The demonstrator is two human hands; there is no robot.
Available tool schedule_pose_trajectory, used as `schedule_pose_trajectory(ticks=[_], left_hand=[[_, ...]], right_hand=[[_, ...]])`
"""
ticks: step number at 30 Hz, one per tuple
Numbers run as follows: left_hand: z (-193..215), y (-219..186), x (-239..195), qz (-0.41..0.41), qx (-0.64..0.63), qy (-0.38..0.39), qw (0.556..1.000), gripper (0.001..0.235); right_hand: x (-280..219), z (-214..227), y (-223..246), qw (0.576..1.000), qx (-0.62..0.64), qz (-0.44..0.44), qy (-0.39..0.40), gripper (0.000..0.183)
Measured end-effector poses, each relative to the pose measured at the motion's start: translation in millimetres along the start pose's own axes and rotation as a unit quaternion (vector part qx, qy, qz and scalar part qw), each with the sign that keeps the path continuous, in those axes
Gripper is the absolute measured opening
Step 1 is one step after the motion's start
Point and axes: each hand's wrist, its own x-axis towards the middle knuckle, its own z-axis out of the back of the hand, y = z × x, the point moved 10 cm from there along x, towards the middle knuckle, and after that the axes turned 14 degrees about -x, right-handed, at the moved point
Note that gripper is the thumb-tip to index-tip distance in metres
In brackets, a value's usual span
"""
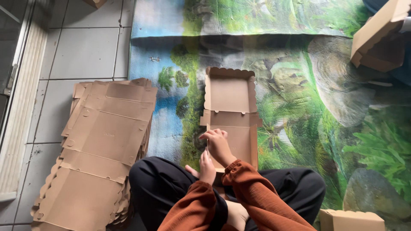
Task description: The person assembles a cardboard box by folding the precut flaps along the creases, tucking the side tabs into slots to form the base and walls, and finally closing the lid.
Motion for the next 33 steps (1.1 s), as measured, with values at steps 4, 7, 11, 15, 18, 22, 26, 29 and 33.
schedule_pose_trajectory(ticks=[4,7,11,15,18,22,26,29,33], left_hand=[[-15.4,28.7,9.3,0.026,-0.004,0.023,0.999,0.049],[-26.8,55.2,0.5,0.076,0.014,0.049,0.996,0.051],[-36.2,78.0,9.8,0.134,0.058,0.101,0.984,0.053],[-50.6,89.9,19.3,0.182,0.106,0.164,0.964,0.057],[-41.2,79.4,20.3,0.215,-0.152,0.053,0.963,0.056],[-41.6,72.5,17.3,0.119,0.035,0.135,0.983,0.073],[-38.7,80.0,16.8,0.104,0.030,0.117,0.987,0.065],[-38.6,79.2,14.7,0.050,0.056,0.100,0.992,0.059],[-45.0,89.4,19.5,0.075,0.103,0.105,0.986,0.053]], right_hand=[[33.2,-10.6,34.6,0.999,-0.013,0.025,0.020,0.019],[50.9,-34.2,42.1,0.996,-0.069,0.014,0.063,0.020],[86.8,-56.2,12.0,0.976,-0.199,-0.067,0.054,0.015],[114.8,-80.6,-33.1,0.971,-0.176,-0.150,0.062,0.029],[121.4,-100.0,-53.5,0.961,-0.056,-0.197,0.188,0.077],[122.5,-108.5,-87.0,0.953,0.026,-0.229,0.198,0.047],[128.8,-126.8,-137.3,0.957,0.068,-0.213,0.186,0.027],[116.7,-131.3,-161.9,0.946,0.116,-0.242,0.182,0.021],[97.4,-103.1,-155.4,0.942,0.178,-0.254,0.129,0.016]])
